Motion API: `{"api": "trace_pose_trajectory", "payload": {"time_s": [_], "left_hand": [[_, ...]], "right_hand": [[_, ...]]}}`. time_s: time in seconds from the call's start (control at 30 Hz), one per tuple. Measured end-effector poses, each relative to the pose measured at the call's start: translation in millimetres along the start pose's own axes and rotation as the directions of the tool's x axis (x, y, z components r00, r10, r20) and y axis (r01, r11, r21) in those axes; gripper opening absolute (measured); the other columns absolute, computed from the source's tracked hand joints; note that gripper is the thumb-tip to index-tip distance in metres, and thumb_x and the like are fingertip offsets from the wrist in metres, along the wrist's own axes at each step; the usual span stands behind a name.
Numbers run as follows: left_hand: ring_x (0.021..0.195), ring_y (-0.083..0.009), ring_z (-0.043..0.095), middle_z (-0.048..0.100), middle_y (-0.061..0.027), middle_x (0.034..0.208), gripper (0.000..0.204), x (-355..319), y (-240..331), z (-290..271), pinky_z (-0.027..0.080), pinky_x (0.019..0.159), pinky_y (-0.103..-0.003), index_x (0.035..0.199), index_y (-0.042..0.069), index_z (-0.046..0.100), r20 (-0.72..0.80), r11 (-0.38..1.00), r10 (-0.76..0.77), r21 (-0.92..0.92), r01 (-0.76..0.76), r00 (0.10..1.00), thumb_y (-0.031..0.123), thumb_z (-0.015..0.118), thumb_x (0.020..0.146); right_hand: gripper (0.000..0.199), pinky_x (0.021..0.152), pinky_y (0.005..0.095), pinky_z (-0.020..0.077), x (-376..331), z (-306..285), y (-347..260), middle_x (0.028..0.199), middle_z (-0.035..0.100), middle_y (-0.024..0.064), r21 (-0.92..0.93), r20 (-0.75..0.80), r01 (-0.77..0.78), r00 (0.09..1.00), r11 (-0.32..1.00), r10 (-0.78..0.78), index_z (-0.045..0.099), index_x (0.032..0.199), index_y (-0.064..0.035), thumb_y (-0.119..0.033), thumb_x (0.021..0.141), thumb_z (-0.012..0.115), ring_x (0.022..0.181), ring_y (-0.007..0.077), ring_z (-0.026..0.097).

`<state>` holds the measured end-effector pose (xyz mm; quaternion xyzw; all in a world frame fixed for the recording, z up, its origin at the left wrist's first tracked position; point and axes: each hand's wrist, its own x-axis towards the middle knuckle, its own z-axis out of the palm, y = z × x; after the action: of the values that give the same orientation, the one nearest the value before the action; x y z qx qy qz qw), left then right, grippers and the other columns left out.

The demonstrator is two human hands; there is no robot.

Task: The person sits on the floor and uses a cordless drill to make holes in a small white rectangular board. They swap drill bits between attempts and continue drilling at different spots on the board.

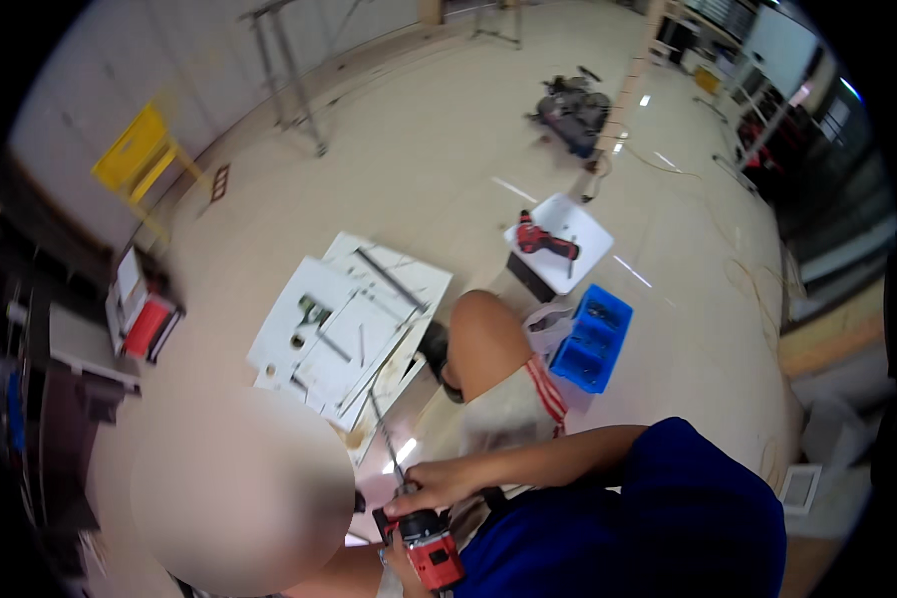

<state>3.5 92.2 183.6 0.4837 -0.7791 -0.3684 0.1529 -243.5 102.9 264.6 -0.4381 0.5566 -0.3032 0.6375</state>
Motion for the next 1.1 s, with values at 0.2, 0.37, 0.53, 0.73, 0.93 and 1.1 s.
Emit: {"api": "trace_pose_trajectory", "payload": {"time_s": [0.2,0.37,0.53,0.73,0.93,1.1], "left_hand": [[0.067,-0.0348,0.064,0.063,-0.0163,0.070,0.040,7.4,12.1,-1.0,0.050,0.059,-0.045,0.100,0.007,0.064,0.049,0.999,0.024,-0.046,-0.021,0.999,0.034,0.075,0.074],[0.070,-0.0311,0.062,0.061,-0.0135,0.074,0.038,13.2,10.0,-4.2,0.050,0.063,-0.043,0.102,0.006,0.062,0.084,0.997,0.029,-0.068,-0.023,0.996,0.032,0.072,0.077],[0.074,-0.0275,0.060,0.060,-0.0108,0.078,0.036,16.5,10.2,-7.1,0.050,0.067,-0.041,0.104,0.006,0.061,0.100,0.994,0.033,-0.104,-0.023,0.994,0.031,0.070,0.080],[0.078,-0.0230,0.058,0.058,-0.0075,0.082,0.033,18.2,15.6,-14.2,0.049,0.072,-0.038,0.106,0.005,0.059,0.100,0.935,-0.013,-0.352,0.047,0.995,0.029,0.067,0.084],[0.082,-0.0191,0.056,0.057,-0.0047,0.087,0.031,17.7,18.6,-23.1,0.049,0.076,-0.036,0.108,0.005,0.057,0.167,0.745,-0.037,-0.653,0.139,0.985,0.027,0.065,0.087],[0.085,-0.0180,0.058,0.059,-0.0044,0.092,0.032,23.9,10.3,-16.5,0.051,0.078,-0.034,0.109,0.006,0.057,0.222,0.787,-0.029,-0.596,0.159,0.975,0.024,0.068,0.086]], "right_hand": [[0.044,0.054,0.0287,0.0380,-5.7,24.8,-8.1,0.059,0.048,-0.0012,0.347,-0.114,0.434,0.899,0.831,-0.422,0.054,0.065,-0.0058,-0.041,0.091,0.058,0.057,0.0095,0.046],[0.043,0.057,0.0277,0.0396,11.6,36.2,-0.2,0.064,0.050,-0.0011,0.407,-0.231,0.667,0.737,0.625,-0.636,0.057,0.071,-0.0046,-0.045,0.085,0.063,0.062,0.0096,0.047],[0.048,0.057,0.0289,0.0379,25.9,19.2,-37.2,0.064,0.049,-0.0005,0.367,-0.068,0.660,0.721,0.655,-0.689,0.054,0.070,-0.0036,-0.047,0.086,0.062,0.062,0.0104,0.045],[0.065,0.058,0.0298,0.0428,13.0,-18.8,-42.6,0.066,0.051,-0.0008,0.198,0.215,0.103,0.966,0.975,-0.145,0.060,0.081,0.0009,-0.063,0.090,0.055,0.063,0.0117,0.049],[0.046,0.063,0.0282,0.0448,20.7,24.4,-7.7,0.070,0.056,0.0018,0.413,-0.130,0.487,0.868,0.770,-0.479,0.060,0.079,-0.0009,-0.046,0.089,0.062,0.067,0.0123,0.054],[0.052,0.058,0.0291,0.0401,17.8,29.7,-39.8,0.065,0.053,0.0010,0.383,-0.243,0.616,0.787,0.689,-0.568,0.059,0.073,-0.0016,-0.052,0.084,0.061,0.063,0.0118,0.050]]}}
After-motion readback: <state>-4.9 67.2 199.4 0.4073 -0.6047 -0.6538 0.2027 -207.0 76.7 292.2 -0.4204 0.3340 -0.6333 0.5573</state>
